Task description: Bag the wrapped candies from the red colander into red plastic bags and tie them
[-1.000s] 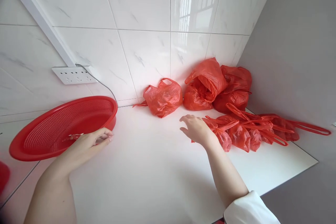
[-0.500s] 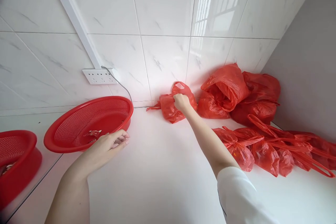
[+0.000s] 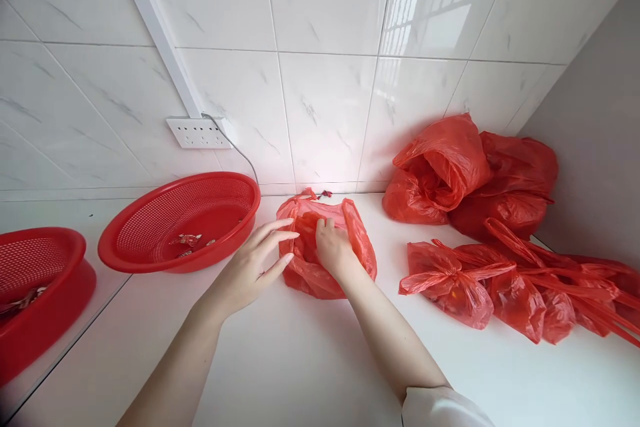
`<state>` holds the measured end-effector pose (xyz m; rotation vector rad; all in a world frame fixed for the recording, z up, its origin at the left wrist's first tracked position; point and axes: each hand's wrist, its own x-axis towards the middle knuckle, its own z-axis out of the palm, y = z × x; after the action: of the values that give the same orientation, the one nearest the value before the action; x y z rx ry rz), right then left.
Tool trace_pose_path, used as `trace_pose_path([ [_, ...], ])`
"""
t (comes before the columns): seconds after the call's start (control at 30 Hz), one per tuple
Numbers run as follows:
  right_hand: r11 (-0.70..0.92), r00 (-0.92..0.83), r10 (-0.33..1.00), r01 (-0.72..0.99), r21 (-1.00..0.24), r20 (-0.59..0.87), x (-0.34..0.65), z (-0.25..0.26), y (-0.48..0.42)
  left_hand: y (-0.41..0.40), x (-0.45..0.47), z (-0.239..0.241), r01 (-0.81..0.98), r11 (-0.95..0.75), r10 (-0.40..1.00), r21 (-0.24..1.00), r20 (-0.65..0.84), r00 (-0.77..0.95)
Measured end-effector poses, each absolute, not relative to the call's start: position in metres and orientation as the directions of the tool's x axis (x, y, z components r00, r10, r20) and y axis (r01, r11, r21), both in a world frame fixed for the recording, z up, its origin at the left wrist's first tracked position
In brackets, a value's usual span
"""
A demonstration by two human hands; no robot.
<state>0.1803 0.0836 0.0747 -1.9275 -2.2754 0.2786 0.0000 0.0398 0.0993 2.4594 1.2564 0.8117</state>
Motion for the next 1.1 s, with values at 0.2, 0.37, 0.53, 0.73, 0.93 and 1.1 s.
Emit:
trace_pose_path([
  [0.2,0.347,-0.387,0.922,0.842,-0.414,-0.014,0.178,0.061,0.084,0.043,0.010,0.079,0.761,-0.522,0.851,0.385,0.177,0.495],
  [0.37,0.422,-0.343,0.902,0.572,-0.703,0.263,0.189,0.065,0.095,0.053,0.008,0.066,0.910,-0.353,0.909,0.219,0.313,0.277],
  [0.53,0.322,-0.183,0.939,0.172,-0.931,0.291,0.195,0.068,0.105,0.051,0.008,0.073,0.787,-0.383,0.888,0.484,0.427,0.170],
  [0.73,0.442,-0.360,0.855,0.128,-0.888,0.374,0.189,0.086,0.076,0.050,0.004,0.088,0.341,-0.434,0.886,0.834,0.464,-0.008],
  [0.93,0.597,-0.299,0.802,0.362,-0.716,0.518,0.173,0.088,0.053,0.056,-0.027,0.103,0.064,-0.306,0.933,0.950,0.313,-0.178],
  [1.1,0.747,-0.429,0.662,0.307,-0.590,0.615,0.162,0.091,0.040,0.055,-0.023,0.104,0.028,-0.254,0.965,0.967,0.255,-0.062],
])
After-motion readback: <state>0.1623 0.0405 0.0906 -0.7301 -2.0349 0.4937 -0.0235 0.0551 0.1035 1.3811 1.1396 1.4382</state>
